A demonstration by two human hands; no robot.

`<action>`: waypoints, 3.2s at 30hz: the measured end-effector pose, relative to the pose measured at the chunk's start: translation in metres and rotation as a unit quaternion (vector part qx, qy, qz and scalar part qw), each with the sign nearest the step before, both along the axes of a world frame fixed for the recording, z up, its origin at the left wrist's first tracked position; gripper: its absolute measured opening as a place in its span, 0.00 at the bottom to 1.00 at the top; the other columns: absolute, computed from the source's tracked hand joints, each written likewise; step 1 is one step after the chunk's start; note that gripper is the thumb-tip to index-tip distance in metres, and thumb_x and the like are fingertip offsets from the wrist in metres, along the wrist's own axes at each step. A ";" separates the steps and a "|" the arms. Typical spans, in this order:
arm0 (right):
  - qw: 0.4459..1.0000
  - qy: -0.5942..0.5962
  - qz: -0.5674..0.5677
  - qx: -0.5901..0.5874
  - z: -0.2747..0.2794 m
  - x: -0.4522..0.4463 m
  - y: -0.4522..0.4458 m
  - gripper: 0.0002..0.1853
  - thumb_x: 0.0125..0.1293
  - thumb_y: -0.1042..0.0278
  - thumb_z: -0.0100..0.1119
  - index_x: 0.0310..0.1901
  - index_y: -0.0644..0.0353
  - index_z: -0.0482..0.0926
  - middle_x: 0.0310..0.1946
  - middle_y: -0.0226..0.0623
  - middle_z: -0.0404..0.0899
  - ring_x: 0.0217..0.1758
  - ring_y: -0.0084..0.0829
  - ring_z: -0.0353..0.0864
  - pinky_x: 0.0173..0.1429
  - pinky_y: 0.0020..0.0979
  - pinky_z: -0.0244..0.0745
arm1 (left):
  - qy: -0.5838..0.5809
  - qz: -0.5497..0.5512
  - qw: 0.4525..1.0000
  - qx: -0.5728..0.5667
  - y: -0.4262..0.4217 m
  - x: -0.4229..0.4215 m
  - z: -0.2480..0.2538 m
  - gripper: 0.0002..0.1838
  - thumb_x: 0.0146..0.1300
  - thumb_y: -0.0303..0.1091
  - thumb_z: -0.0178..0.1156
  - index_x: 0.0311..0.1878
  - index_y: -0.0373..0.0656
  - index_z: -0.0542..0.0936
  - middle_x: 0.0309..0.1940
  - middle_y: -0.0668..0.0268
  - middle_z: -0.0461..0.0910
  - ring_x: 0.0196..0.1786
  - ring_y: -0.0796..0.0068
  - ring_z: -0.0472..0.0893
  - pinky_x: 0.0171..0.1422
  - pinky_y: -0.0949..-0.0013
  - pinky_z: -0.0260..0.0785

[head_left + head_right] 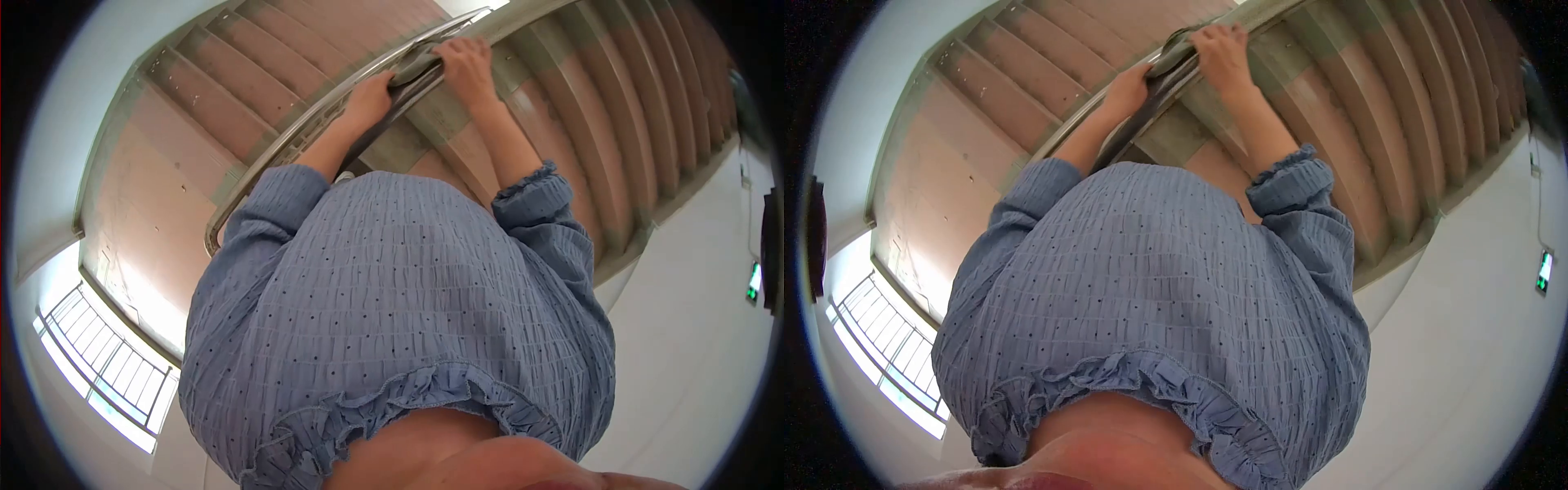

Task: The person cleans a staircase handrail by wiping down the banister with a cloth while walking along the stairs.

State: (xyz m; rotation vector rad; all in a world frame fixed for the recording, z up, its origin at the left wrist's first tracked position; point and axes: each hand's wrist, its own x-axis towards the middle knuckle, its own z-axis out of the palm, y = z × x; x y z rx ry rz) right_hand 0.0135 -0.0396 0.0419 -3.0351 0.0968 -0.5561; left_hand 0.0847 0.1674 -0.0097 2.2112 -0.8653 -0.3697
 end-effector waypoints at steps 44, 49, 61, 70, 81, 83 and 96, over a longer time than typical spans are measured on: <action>0.992 -0.095 0.024 -0.074 0.152 -0.001 -0.073 0.10 0.62 0.75 0.56 0.41 0.50 0.83 0.45 0.28 0.82 0.59 0.33 0.77 0.74 0.57 0.54 | 0.076 -0.039 0.985 -0.149 -0.076 0.048 0.099 0.23 0.61 0.23 0.44 0.56 0.39 0.81 0.51 0.46 0.83 0.57 0.44 0.80 0.63 0.53 0.71; 0.998 0.013 0.052 -0.034 0.087 -0.016 0.003 0.09 0.62 0.73 0.56 0.41 0.50 0.82 0.46 0.33 0.81 0.59 0.36 0.76 0.73 0.56 0.55 | 0.097 -0.049 0.991 -0.081 -0.005 0.045 0.017 0.23 0.58 0.22 0.46 0.56 0.34 0.80 0.49 0.45 0.84 0.57 0.50 0.82 0.65 0.59 0.70; 0.995 -0.095 0.020 0.002 0.030 -0.036 0.022 0.10 0.60 0.73 0.56 0.39 0.49 0.85 0.44 0.30 0.82 0.56 0.36 0.78 0.70 0.47 0.60 | -0.017 -0.002 0.993 -0.120 0.020 0.009 -0.003 0.19 0.62 0.24 0.49 0.54 0.41 0.83 0.50 0.48 0.83 0.55 0.44 0.80 0.61 0.49 0.71; 0.995 0.009 0.021 0.095 -0.092 -0.095 0.064 0.09 0.60 0.72 0.56 0.38 0.49 0.85 0.41 0.30 0.80 0.51 0.36 0.78 0.58 0.43 0.67 | -0.078 -0.052 0.994 -0.047 0.071 -0.031 -0.099 0.14 0.62 0.25 0.54 0.47 0.44 0.86 0.43 0.54 0.84 0.50 0.51 0.82 0.54 0.53 0.74; 0.993 -0.082 -0.061 0.064 -0.107 -0.095 -0.009 0.12 0.57 0.75 0.58 0.40 0.53 0.87 0.43 0.34 0.82 0.47 0.43 0.80 0.52 0.41 0.75 | -0.163 -0.106 0.975 -0.106 0.004 -0.045 -0.106 0.11 0.58 0.25 0.58 0.43 0.45 0.84 0.38 0.59 0.80 0.47 0.55 0.81 0.52 0.57 0.75; 0.990 -0.081 -0.082 0.077 -0.107 -0.103 -0.009 0.13 0.57 0.76 0.57 0.41 0.53 0.87 0.44 0.35 0.82 0.48 0.43 0.80 0.52 0.41 0.76 | -0.175 -0.112 0.971 -0.119 -0.003 -0.047 -0.100 0.11 0.58 0.25 0.58 0.43 0.45 0.84 0.39 0.60 0.80 0.47 0.56 0.81 0.53 0.58 0.75; 0.988 -0.101 -0.119 -0.002 -0.084 -0.114 0.005 0.12 0.56 0.74 0.62 0.40 0.47 0.89 0.52 0.31 0.81 0.58 0.40 0.77 0.59 0.42 0.69 | -0.156 -0.135 0.975 -0.087 0.013 -0.057 -0.094 0.14 0.59 0.23 0.58 0.48 0.44 0.82 0.42 0.60 0.82 0.48 0.55 0.80 0.53 0.57 0.75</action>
